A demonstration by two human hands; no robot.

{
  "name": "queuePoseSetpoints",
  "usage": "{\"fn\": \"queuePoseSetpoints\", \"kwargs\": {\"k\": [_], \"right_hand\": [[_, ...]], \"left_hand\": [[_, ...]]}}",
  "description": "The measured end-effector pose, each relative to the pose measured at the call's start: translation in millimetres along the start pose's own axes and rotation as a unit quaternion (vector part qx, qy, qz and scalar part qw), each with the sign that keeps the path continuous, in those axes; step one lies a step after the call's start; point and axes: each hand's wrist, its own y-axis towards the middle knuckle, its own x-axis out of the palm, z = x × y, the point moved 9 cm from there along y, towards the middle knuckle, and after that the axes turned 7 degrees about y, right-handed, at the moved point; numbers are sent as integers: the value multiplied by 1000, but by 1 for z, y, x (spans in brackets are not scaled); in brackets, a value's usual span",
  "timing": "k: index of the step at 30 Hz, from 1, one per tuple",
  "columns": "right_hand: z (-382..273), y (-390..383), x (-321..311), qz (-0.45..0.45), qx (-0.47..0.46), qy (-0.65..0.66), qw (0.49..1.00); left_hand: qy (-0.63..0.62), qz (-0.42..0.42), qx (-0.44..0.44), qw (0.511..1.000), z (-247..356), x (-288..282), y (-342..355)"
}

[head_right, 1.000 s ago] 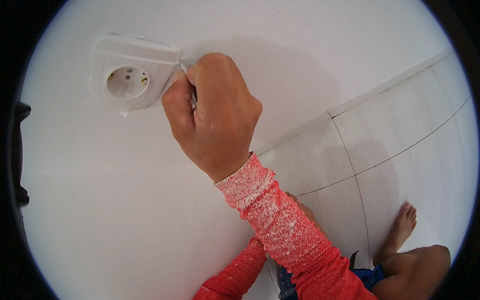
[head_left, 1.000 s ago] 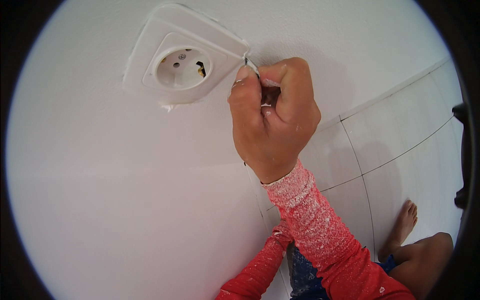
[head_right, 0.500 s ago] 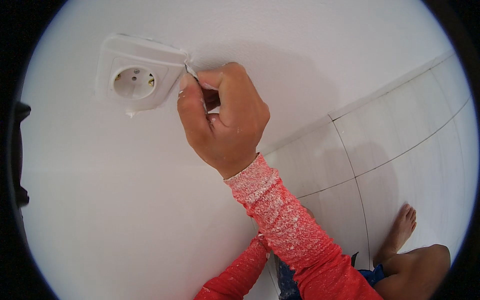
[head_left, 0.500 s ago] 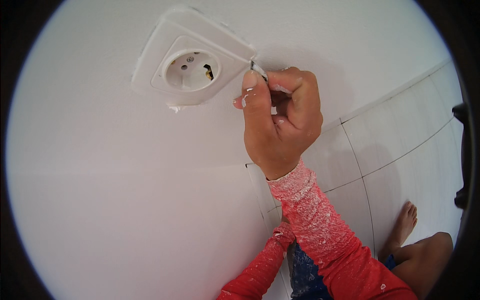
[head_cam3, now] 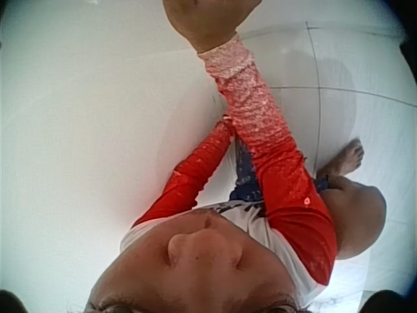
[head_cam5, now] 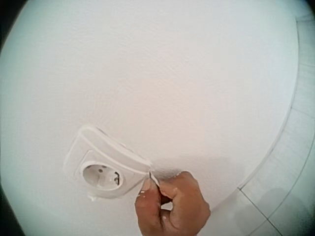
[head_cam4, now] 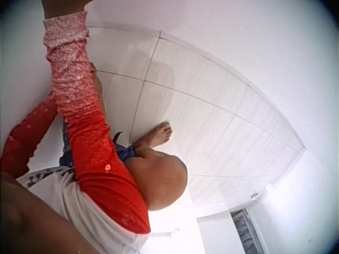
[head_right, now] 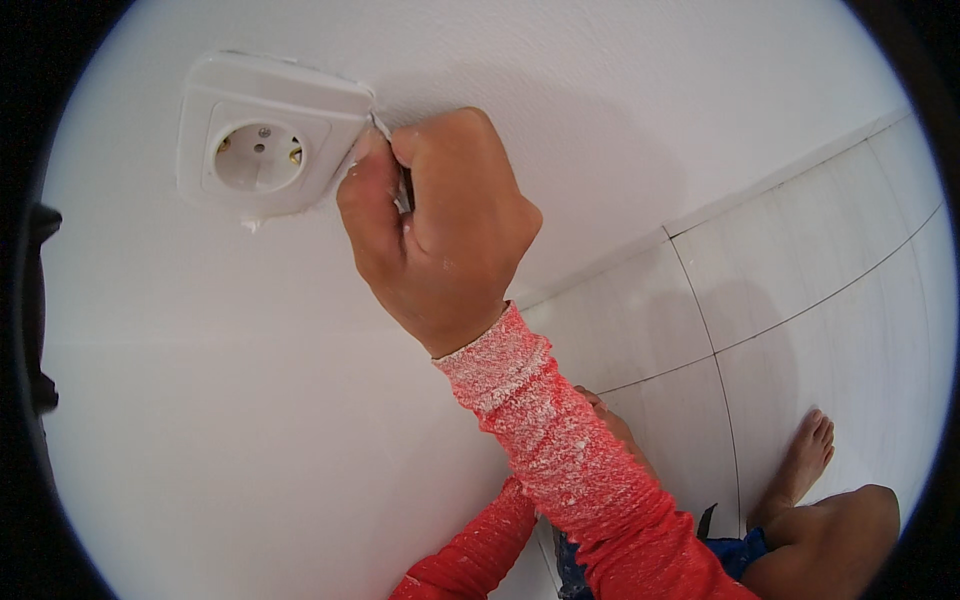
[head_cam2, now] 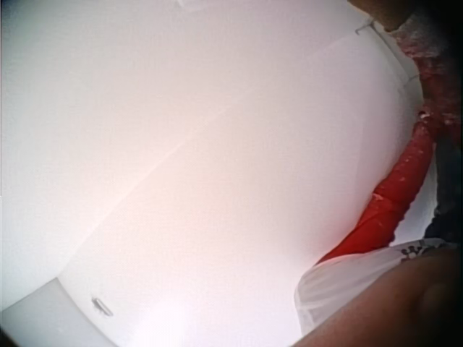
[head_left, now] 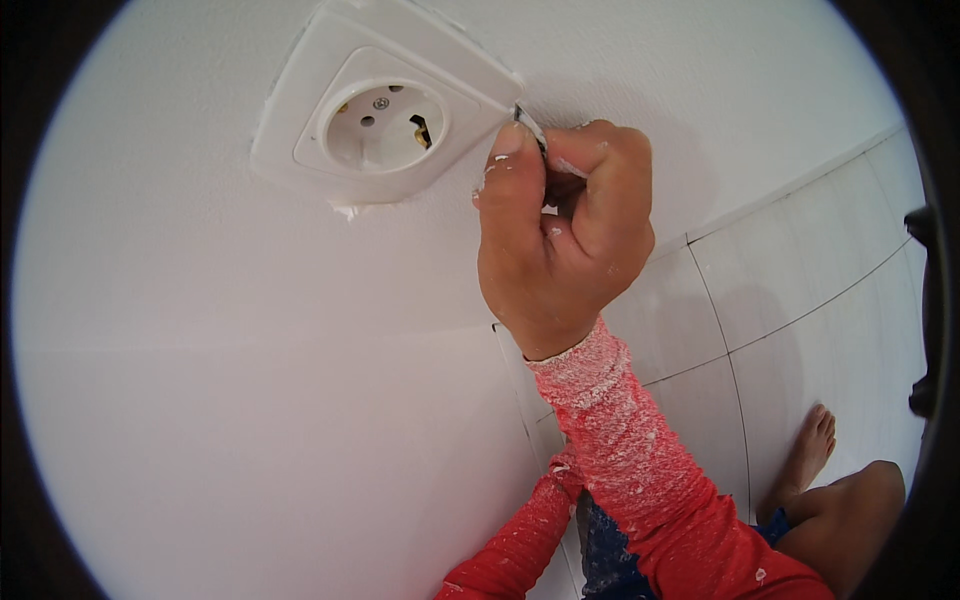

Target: The person installs a white wall socket by applying filler around the opening, securing the socket with a screwdriver, and smoothing the edges. They then paint the wall around the socket and other openings using a brush and paint container.

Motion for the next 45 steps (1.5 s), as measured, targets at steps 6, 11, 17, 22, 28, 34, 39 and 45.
{"fn": "queuePoseSetpoints", "kwargs": {"k": [6,11,17,22,28,34,39,45], "right_hand": [[6,-1,-3,34,19,-33,999],[23,-10,-10,86,108,90,986],[21,4,-16,45,133,145,979],[21,29,-26,-24,154,114,981],[35,10,-40,-163,332,127,920],[52,-29,-70,-498,450,-15,741],[61,-52,-94,-614,414,-79,668],[58,-70,-94,-650,446,-46,613]], "left_hand": [[-2,1,-1,1000,0,3,2],[-3,6,-3,1000,-4,8,7],[1,21,9,1000,-7,15,20],[7,31,7,999,-5,12,25],[9,-21,-74,997,-20,25,24],[-287,-21,-187,939,-23,18,52],[-505,6,-111,856,40,-30,82],[-198,95,-21,975,100,-99,90]]}}
